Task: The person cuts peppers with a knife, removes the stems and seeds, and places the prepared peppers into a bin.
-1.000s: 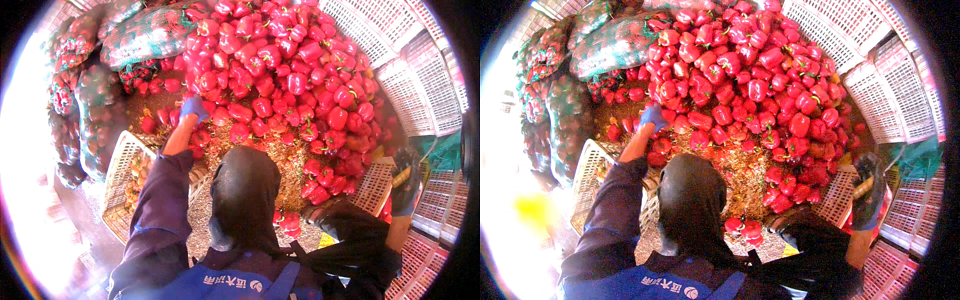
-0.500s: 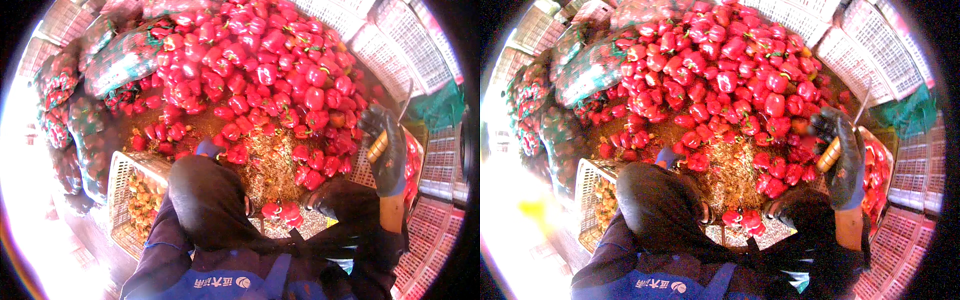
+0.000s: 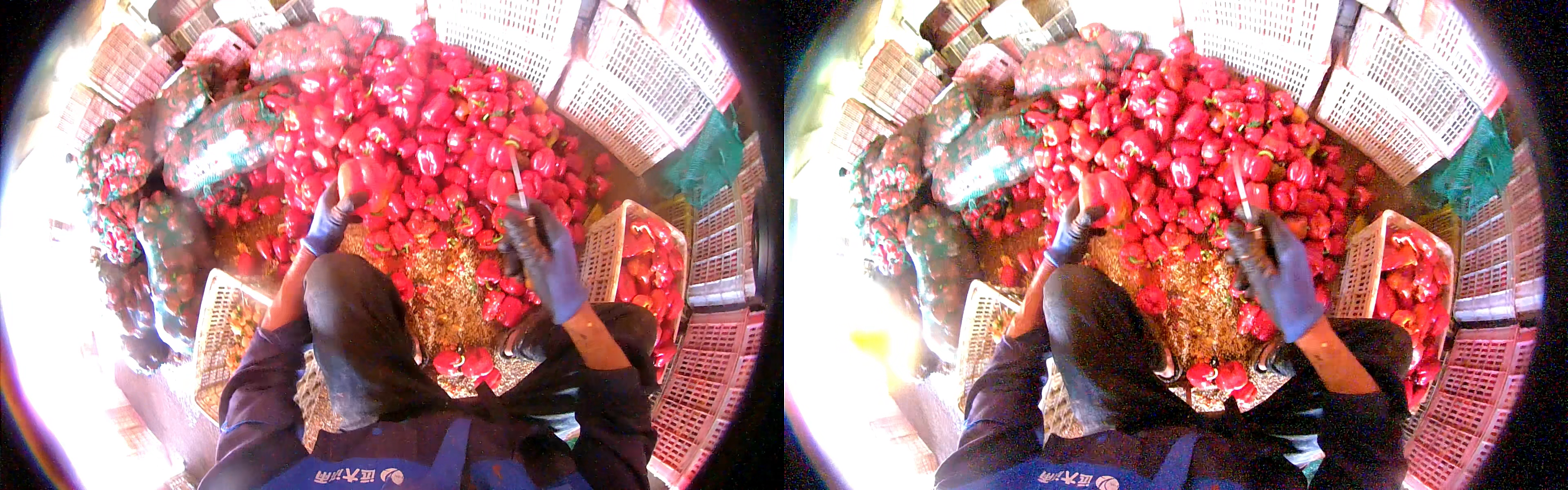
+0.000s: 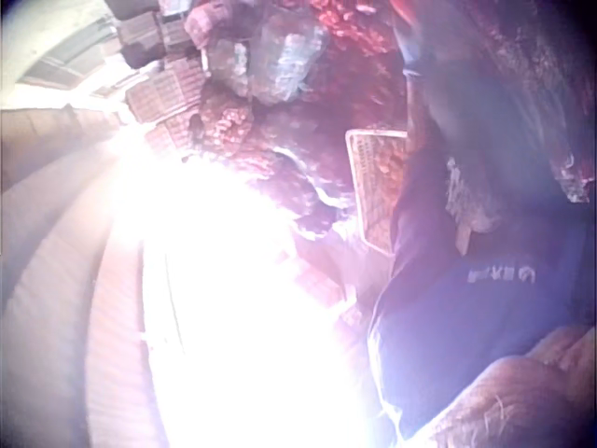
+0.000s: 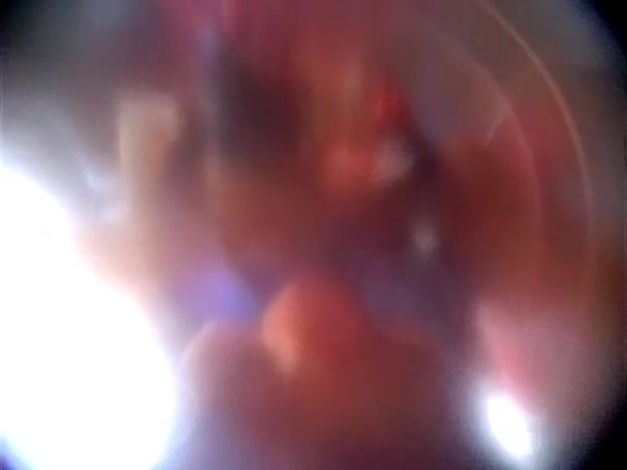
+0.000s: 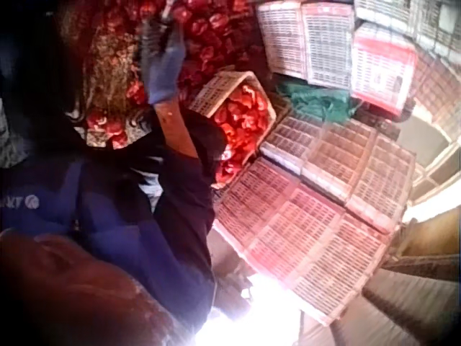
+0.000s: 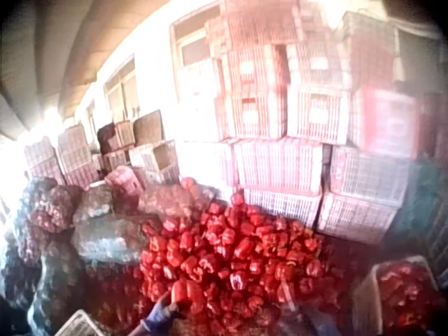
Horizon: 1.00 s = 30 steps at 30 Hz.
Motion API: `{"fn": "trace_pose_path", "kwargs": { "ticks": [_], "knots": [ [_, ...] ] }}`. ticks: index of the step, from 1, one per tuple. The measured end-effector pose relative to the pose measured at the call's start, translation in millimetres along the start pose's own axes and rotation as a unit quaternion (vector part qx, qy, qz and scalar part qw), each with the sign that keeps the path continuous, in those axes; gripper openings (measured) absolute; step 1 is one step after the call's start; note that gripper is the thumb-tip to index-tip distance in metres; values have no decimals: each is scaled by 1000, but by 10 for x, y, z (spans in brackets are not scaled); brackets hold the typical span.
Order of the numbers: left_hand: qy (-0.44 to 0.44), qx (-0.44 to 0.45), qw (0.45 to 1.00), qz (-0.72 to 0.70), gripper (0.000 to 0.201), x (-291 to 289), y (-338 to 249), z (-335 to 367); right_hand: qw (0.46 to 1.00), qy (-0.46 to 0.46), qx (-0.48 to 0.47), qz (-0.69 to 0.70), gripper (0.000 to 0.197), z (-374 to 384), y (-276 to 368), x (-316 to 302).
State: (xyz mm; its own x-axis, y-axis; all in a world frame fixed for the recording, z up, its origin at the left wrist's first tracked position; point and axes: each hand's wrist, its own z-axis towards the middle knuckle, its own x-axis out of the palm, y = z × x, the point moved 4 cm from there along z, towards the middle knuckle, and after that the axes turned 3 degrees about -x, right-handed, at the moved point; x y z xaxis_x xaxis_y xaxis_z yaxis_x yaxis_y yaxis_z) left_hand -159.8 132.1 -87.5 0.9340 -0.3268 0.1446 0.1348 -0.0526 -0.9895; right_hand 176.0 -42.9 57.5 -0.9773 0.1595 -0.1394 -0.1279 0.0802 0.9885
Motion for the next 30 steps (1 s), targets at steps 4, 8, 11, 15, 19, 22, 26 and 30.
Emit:
{"fn": "trace_pose_path", "kwargs": {
  "ticks": [4, 8, 11, 15, 19, 22, 26, 30],
  "knots": [
    [122, 4, 992, 33, 76, 760, -1164, 353, 998, 12, -63, 22, 35, 6, 258, 126],
    [155, 61, 979, 118, 85, 1430, -1639, 306, 991, 6, -130, -14, 28, 6, 317, 78],
    [109, 137, 976, 128, 80, 1685, -1520, 218, 981, 11, -190, -25, 27, -21, 312, 68],
    [72, 149, 977, 133, 75, 1886, -1345, 77, 990, 81, -109, 33, 29, -114, 294, 4],
    [83, 161, 975, 130, 70, 2031, -1387, 58, 987, 99, -120, 31, 34, -115, 252, -79],
    [93, 174, 973, 118, 64, 2087, -1350, 93, 987, 139, -81, 27, 36, -88, 283, -147],
    [122, 172, 975, 68, 60, 2222, -1434, 24, 990, 94, -103, 15, 35, -92, 201, -168],
    [66, 163, 984, 16, 43, 2037, -1401, 93, 990, 73, -111, -54, 31, -32, 19, -143]
  ]
}}
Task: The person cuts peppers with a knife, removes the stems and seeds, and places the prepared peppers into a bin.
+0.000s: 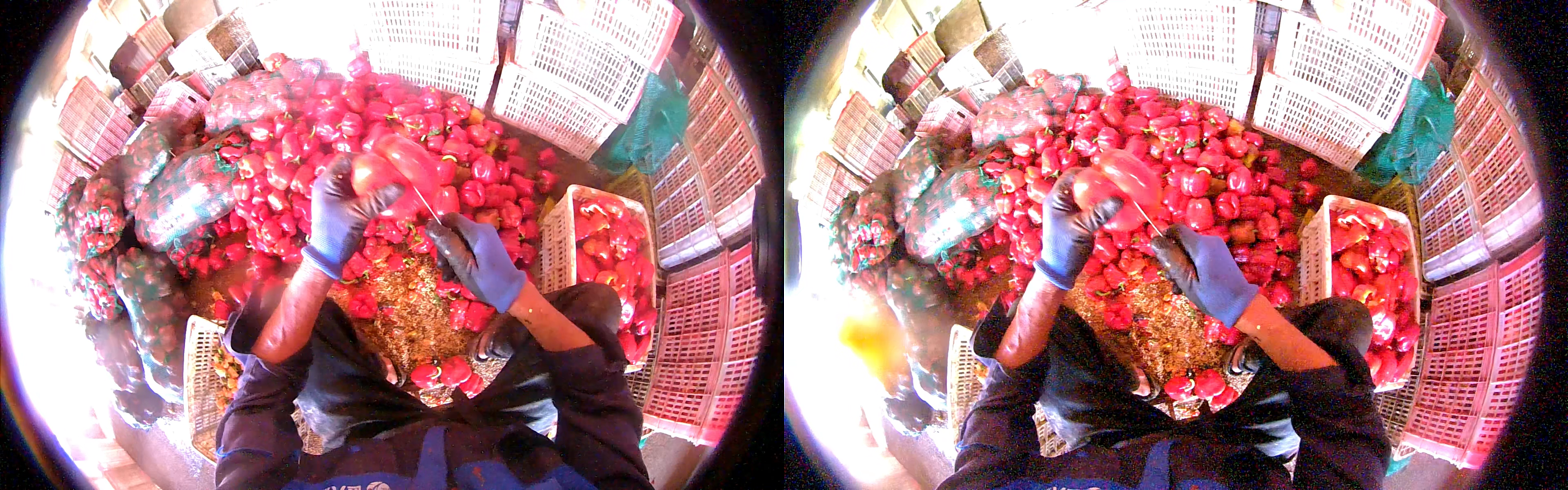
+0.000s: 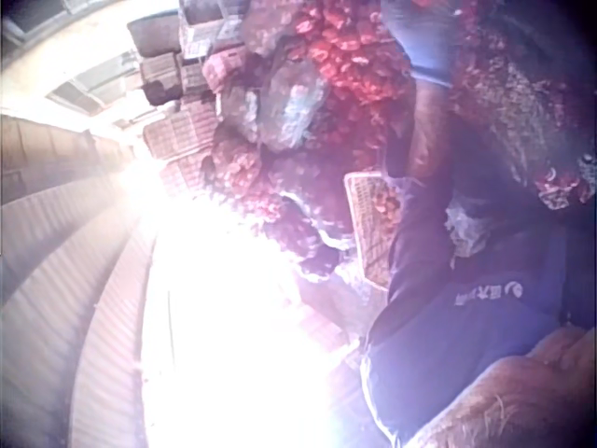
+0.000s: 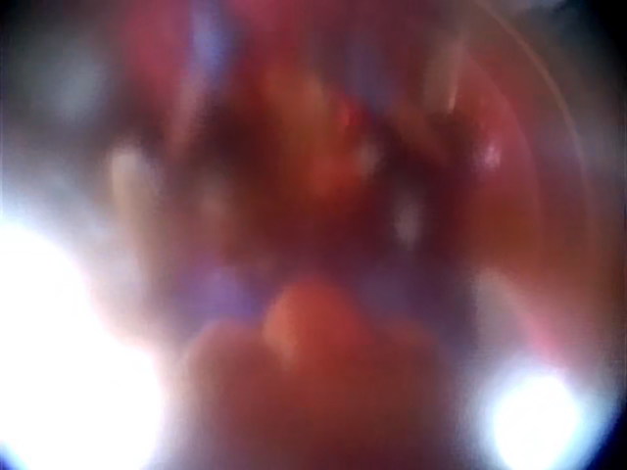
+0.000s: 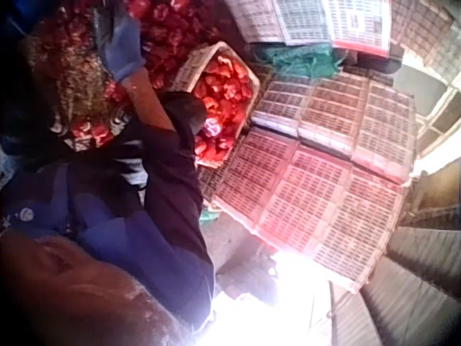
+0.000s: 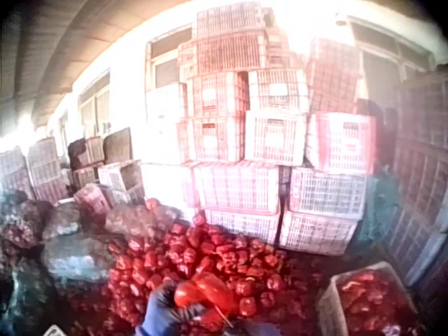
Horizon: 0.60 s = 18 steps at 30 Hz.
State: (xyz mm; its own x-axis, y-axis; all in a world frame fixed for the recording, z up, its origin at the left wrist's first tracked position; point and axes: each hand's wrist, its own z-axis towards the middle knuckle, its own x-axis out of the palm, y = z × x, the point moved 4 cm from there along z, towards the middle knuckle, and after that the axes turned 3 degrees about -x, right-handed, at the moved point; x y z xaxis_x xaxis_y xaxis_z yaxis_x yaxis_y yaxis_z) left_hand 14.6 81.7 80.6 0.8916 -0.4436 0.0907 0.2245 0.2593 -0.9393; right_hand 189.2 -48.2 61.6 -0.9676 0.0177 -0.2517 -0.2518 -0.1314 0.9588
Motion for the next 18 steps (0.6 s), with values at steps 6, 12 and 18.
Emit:
{"fn": "trace_pose_path", "kwargs": {
  "ticks": [6, 12, 18],
  "knots": [
    [-91, -84, 953, -277, 47, -490, 3, 135, 990, -7, -51, -131, 27, -79, -247, 30],
    [-12, -93, 966, -240, 35, -254, 66, -104, 983, -133, -47, 118, 35, 71, 81, -182],
    [132, -104, 981, -98, 48, 202, 182, -306, 981, -125, -143, -29, 71, 191, 172, -174]
  ]
}}
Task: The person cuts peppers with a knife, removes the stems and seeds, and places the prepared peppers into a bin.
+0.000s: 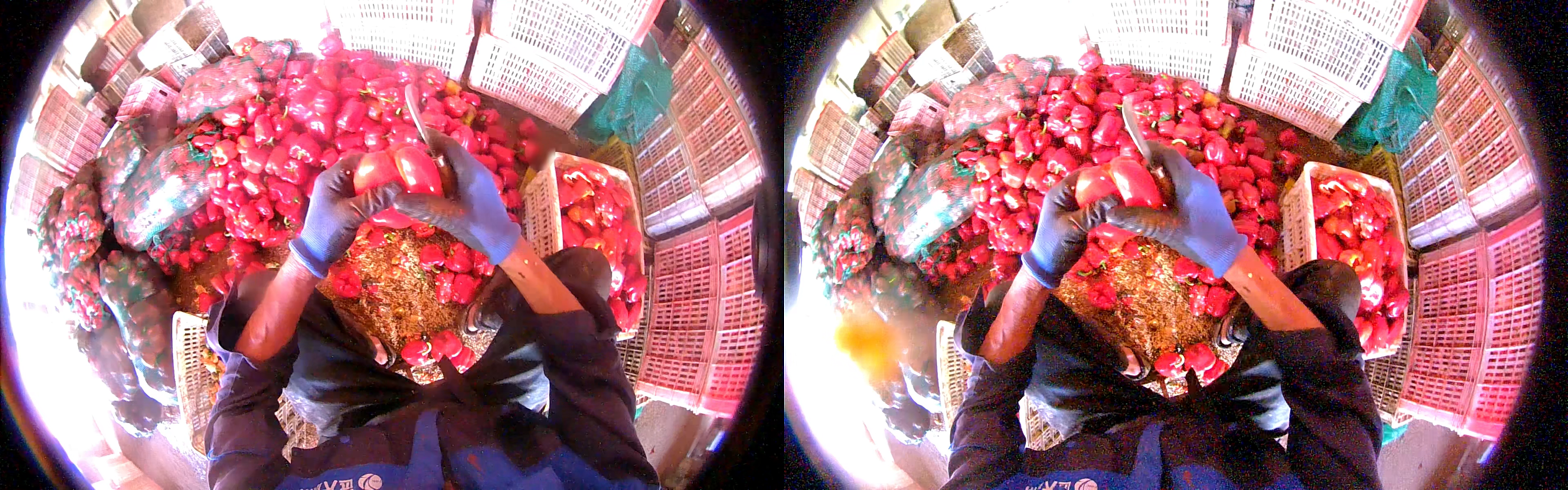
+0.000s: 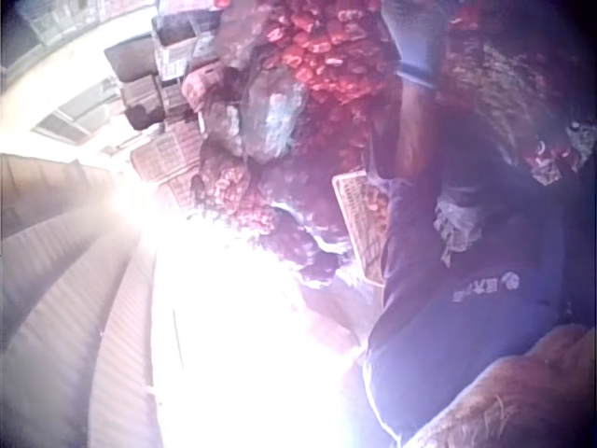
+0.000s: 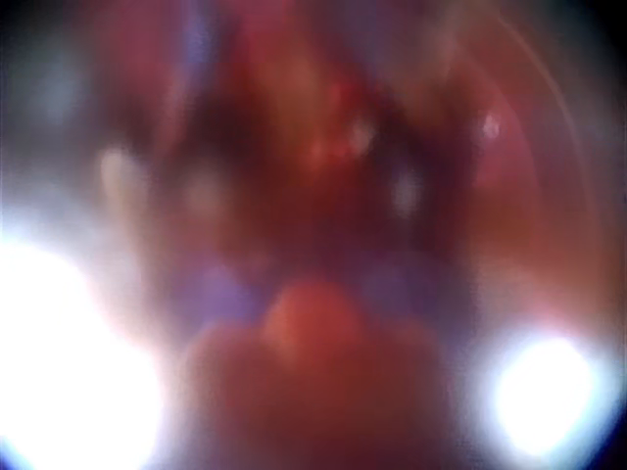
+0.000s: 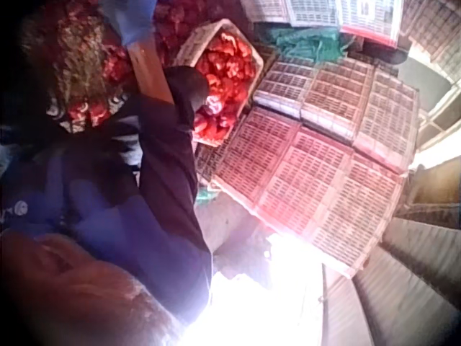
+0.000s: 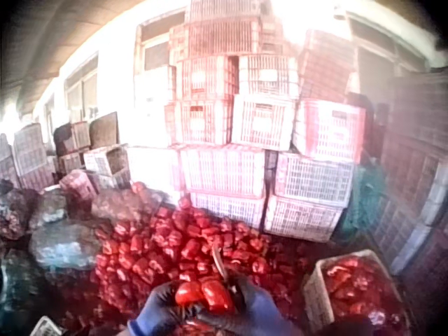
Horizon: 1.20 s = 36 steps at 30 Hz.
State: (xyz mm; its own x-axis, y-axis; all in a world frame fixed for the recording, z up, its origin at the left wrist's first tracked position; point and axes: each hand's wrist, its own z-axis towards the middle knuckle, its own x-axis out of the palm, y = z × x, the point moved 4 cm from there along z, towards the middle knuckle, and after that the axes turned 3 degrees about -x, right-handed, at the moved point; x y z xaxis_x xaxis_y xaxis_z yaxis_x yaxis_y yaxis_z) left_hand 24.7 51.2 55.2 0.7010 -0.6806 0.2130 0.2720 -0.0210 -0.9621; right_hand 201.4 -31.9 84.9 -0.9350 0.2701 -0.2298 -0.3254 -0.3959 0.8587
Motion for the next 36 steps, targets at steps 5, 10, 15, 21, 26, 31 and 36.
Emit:
{"fn": "trace_pose_path", "kwargs": {
  "ticks": [5, 10, 15, 21, 26, 31, 36],
  "knots": [
    [68, -66, 985, -145, 45, 78, 101, -14, 983, -8, 118, 143, 61, -54, -98, -54],
    [76, -135, 958, -242, 53, 42, 115, -39, 927, -2, 210, 311, 48, -74, -97, -40],
    [28, -230, 963, -136, 65, 105, 261, 67, 978, -112, 145, 102, 42, -78, -287, -162],
    [-72, -263, 959, -81, 47, 191, 503, -37, 982, -105, -29, -154, 50, -150, -211, -57],
    [-99, -177, 977, -60, 35, 57, 547, 72, 985, -81, -50, -145, 45, -94, -100, -57],
    [-197, 109, 925, 305, 46, -181, 356, 227, 981, -83, -58, -167, 43, -46, -20, -71],
    [-257, -11, 949, 183, 53, -445, 519, 285, 992, -3, -23, -120, 47, -10, -100, -90]
  ]
}}
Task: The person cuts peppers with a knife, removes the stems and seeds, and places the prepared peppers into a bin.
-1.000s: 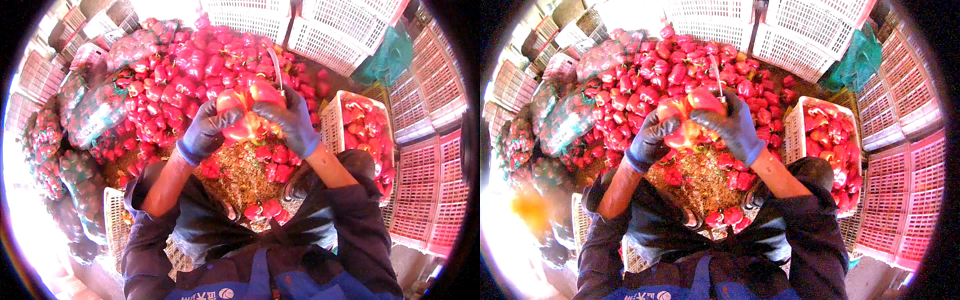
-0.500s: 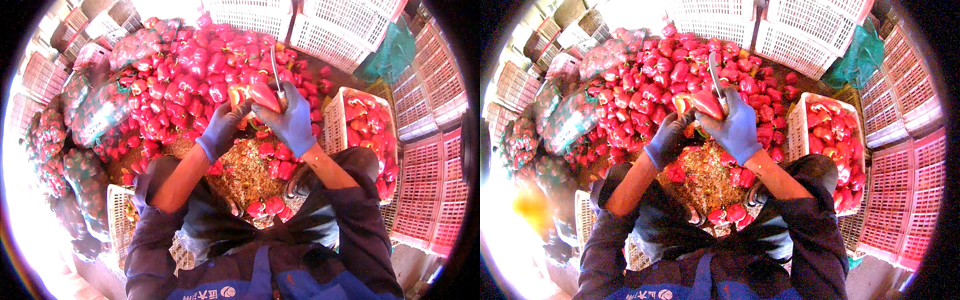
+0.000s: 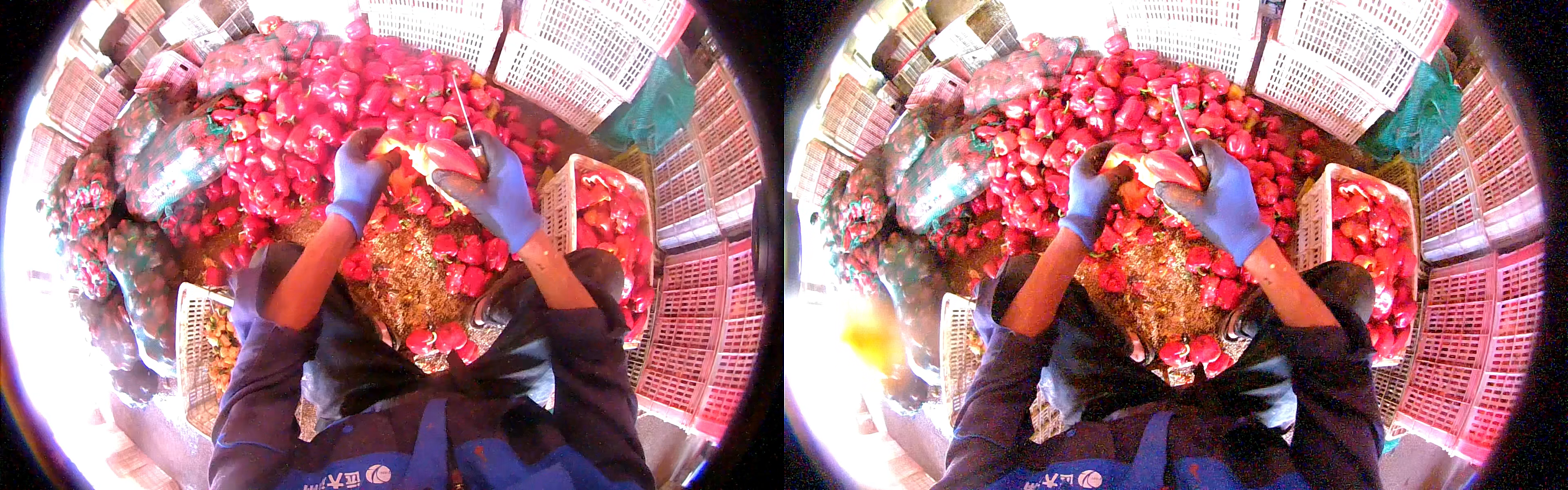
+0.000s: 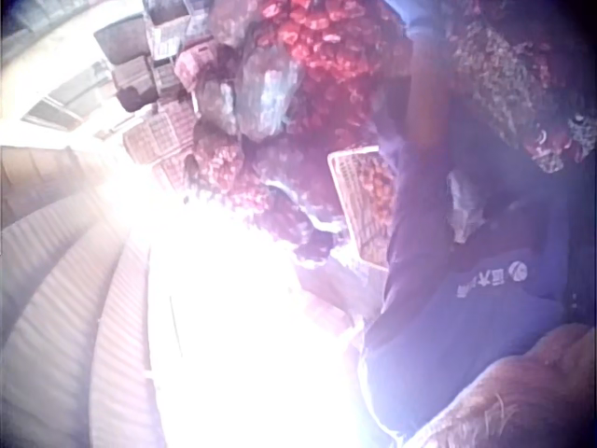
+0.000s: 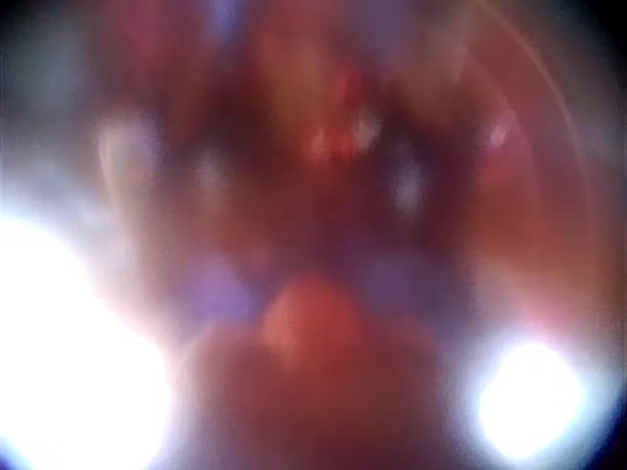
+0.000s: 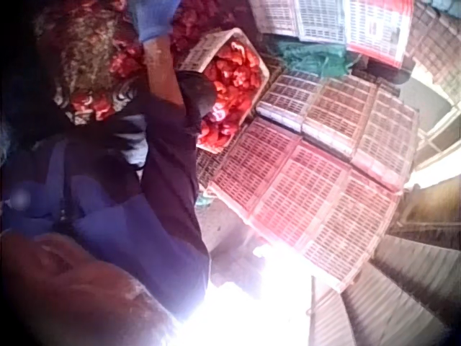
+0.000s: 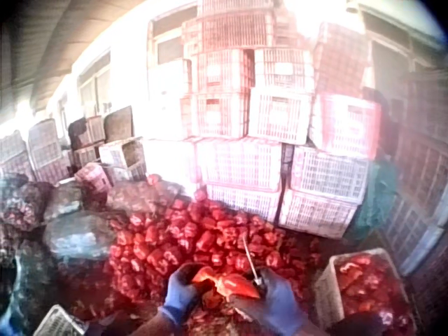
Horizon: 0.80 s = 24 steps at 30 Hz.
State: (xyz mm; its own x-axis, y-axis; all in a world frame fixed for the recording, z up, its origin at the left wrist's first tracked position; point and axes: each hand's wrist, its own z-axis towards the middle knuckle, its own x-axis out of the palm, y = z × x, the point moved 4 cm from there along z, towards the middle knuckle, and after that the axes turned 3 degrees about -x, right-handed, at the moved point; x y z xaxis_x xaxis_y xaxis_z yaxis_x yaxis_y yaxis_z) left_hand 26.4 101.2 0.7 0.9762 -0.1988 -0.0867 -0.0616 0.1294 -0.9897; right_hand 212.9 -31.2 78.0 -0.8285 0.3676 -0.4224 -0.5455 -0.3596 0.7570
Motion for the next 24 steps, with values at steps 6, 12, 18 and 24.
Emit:
{"fn": "trace_pose_path", "kwargs": {
  "ticks": [6, 12, 18, 24],
  "knots": [
    [-58, 92, 980, 166, 65, -129, 25, 148, 994, 34, 81, 66, 43, -71, 58, 25],
    [-74, 111, 916, 378, 69, -117, -239, 125, 984, -62, 124, 115, 34, -33, -116, -341],
    [44, 7, 997, 61, 55, -215, 84, 64, 972, -201, 115, 39, 30, 100, -258, -811],
    [81, 14, 994, 66, 60, 253, 28, -229, 997, -73, 27, -5, 67, -120, 27, 37]
  ]
}}
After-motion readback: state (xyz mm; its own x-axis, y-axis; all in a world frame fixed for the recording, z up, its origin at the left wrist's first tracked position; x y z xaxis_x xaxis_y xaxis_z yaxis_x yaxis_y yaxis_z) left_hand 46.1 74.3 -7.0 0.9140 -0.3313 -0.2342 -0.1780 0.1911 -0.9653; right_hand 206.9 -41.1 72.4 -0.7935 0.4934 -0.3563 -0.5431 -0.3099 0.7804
